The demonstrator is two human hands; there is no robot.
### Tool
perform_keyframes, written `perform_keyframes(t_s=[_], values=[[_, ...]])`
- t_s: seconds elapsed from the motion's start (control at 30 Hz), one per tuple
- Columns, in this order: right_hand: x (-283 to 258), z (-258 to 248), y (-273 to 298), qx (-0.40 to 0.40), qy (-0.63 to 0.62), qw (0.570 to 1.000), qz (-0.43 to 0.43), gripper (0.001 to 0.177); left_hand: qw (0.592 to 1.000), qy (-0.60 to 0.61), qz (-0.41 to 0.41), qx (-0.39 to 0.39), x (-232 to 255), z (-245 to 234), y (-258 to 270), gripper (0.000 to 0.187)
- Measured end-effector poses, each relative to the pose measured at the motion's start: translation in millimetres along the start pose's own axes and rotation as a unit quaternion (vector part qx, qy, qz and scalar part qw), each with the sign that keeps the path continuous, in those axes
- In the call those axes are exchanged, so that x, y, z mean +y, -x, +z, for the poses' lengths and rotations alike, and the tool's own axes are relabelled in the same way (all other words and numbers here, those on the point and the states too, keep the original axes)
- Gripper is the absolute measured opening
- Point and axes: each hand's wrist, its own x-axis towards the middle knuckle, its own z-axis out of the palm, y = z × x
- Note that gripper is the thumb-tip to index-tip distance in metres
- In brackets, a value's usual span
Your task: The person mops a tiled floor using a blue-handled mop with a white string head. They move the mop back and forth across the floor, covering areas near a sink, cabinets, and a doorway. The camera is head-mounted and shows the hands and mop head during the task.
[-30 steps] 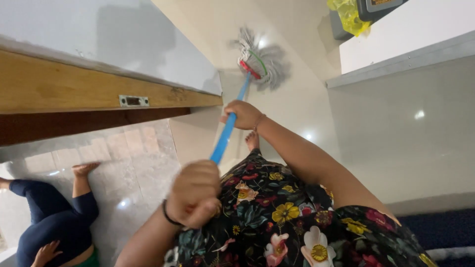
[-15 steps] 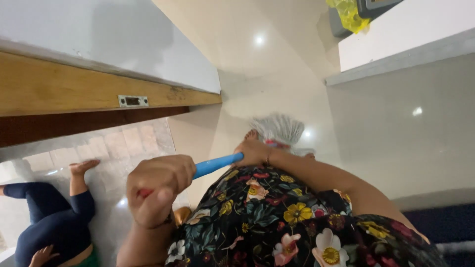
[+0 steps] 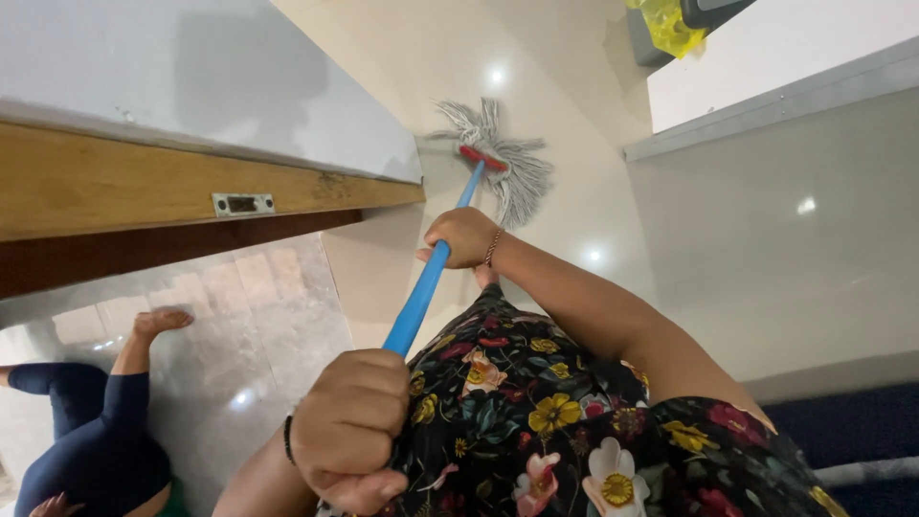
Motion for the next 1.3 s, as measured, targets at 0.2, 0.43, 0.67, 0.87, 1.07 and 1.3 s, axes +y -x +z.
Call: perform_keyframes(t_s=[0.2, 0.43, 0.67, 0.87, 1.07, 1.3], values=[[32, -11, 24, 0.057, 0.038, 0.997, 0.029, 0.052, 0.997, 0.023, 0.026, -0.068, -31, 7, 17, 0.048], [120, -14, 68, 0.121, 0.08, 0.969, 0.199, 0.043, 0.996, 0.08, -0.016, 0.047, -132, 40, 77, 0.049], [112, -6, 30, 0.167, 0.044, 0.972, 0.159, 0.039, 0.993, 0.069, -0.039, 0.086, -126, 4, 91, 0.049], [-8, 13, -23, 0.126, -0.09, 0.986, 0.062, 0.039, 0.997, -0.017, -0.069, 0.013, -22, -40, 71, 0.049], [-54, 60, 12, 0.004, -0.123, 0.99, 0.061, 0.021, 0.997, -0.06, -0.026, -0.032, 37, -12, 50, 0.047], [-69, 97, 155, -0.061, -0.115, 0.988, 0.083, 0.028, 0.998, 0.063, -0.012, 0.012, 45, 68, 86, 0.048]])
